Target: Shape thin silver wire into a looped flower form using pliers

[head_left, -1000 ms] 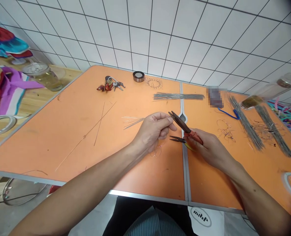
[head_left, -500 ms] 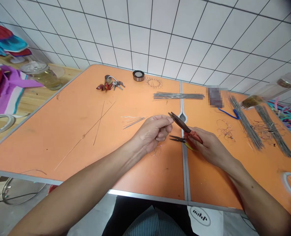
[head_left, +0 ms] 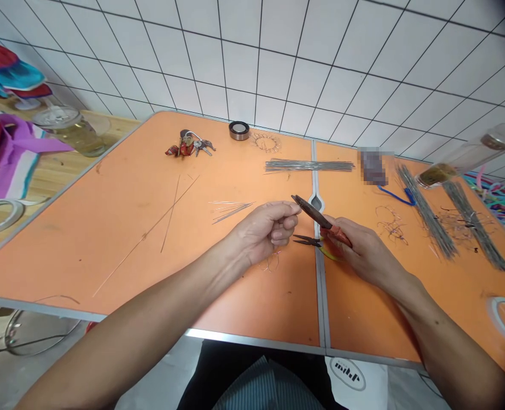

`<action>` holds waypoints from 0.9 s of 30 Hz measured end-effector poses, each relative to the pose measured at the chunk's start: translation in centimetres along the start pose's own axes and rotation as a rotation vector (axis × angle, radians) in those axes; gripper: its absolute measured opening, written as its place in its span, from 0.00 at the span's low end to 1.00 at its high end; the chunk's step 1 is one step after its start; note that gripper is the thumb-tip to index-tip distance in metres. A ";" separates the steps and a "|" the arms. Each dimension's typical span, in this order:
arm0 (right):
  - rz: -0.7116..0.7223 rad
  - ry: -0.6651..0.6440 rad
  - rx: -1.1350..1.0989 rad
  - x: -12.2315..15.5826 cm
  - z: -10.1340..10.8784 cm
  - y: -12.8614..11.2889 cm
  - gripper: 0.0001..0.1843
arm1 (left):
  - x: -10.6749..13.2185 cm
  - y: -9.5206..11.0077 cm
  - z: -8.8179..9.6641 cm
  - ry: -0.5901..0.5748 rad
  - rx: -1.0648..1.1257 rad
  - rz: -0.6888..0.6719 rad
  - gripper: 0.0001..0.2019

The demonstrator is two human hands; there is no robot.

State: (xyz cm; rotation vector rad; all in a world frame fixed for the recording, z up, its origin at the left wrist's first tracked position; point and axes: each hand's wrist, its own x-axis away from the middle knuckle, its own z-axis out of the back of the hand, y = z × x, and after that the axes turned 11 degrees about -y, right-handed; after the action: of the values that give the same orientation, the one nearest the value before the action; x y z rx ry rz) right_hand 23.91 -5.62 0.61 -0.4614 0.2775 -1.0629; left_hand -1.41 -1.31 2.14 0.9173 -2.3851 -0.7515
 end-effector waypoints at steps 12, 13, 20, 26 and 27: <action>-0.006 -0.006 0.020 0.4 0.1 0.7 0.13 | -0.1 -0.1 0.6 -0.038 -0.054 0.027 0.09; -0.010 0.001 0.026 0.4 0.0 0.7 0.14 | -0.1 -0.2 0.5 -0.028 -0.088 0.004 0.08; -0.042 0.021 0.005 0.0 0.0 -0.2 0.14 | -0.1 -0.8 0.3 0.119 -0.349 -0.267 0.09; -0.062 0.026 0.014 0.0 0.0 0.0 0.12 | -0.1 -0.6 0.6 0.138 -0.414 -0.304 0.08; -0.065 0.027 0.015 0.1 0.0 0.2 0.12 | -0.1 -0.6 0.6 0.146 -0.433 -0.307 0.08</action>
State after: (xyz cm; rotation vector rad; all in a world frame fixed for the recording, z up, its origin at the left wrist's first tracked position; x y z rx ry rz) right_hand 24.05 -5.60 0.52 -0.4452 0.2797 -1.1342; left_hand -1.42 -1.40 1.29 1.1120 -1.8676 -1.2126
